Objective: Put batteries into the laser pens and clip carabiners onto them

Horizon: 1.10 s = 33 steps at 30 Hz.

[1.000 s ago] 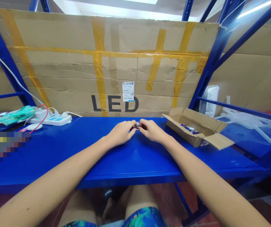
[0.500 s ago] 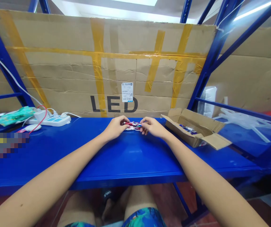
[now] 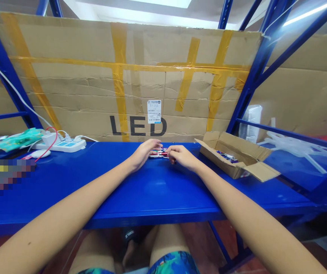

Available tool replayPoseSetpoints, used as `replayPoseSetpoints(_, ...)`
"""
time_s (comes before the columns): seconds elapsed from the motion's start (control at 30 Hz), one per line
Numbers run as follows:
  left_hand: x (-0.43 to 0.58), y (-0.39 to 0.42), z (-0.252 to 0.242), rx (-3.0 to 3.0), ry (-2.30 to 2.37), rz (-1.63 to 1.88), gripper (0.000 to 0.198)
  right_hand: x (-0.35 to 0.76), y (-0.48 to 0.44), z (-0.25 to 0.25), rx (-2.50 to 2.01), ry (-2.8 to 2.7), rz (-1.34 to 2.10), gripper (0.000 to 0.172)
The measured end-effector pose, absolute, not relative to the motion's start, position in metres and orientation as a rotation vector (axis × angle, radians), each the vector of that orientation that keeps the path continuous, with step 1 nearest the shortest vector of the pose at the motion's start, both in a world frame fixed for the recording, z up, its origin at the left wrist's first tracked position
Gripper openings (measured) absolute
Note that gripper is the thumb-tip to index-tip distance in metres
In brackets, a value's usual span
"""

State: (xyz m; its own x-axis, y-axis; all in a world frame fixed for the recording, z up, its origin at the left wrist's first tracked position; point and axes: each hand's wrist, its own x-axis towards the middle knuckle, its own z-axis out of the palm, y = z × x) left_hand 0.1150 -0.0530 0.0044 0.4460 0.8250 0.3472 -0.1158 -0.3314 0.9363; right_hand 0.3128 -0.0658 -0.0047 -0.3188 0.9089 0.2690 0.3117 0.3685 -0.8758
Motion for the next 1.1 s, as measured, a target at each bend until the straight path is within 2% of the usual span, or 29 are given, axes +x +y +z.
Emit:
replayPoseSetpoints(0.13,0.106,-0.046,0.009,1.254,0.507,1.017,0.063,0.314,-0.066,-0.003,-1.064,-1.751,0.942,0.008)
replayPoseSetpoints(0.33,0.101,-0.044,0.010,1.217,0.532,1.009,0.069,0.315,-0.067,-0.002,-1.051,-1.783,0.952,0.008)
replayPoseSetpoints(1.1,0.104,-0.045,0.004,1.187,0.545,1.007,0.061,0.315,-0.069,0.000,-1.075,-1.841,0.884,0.010)
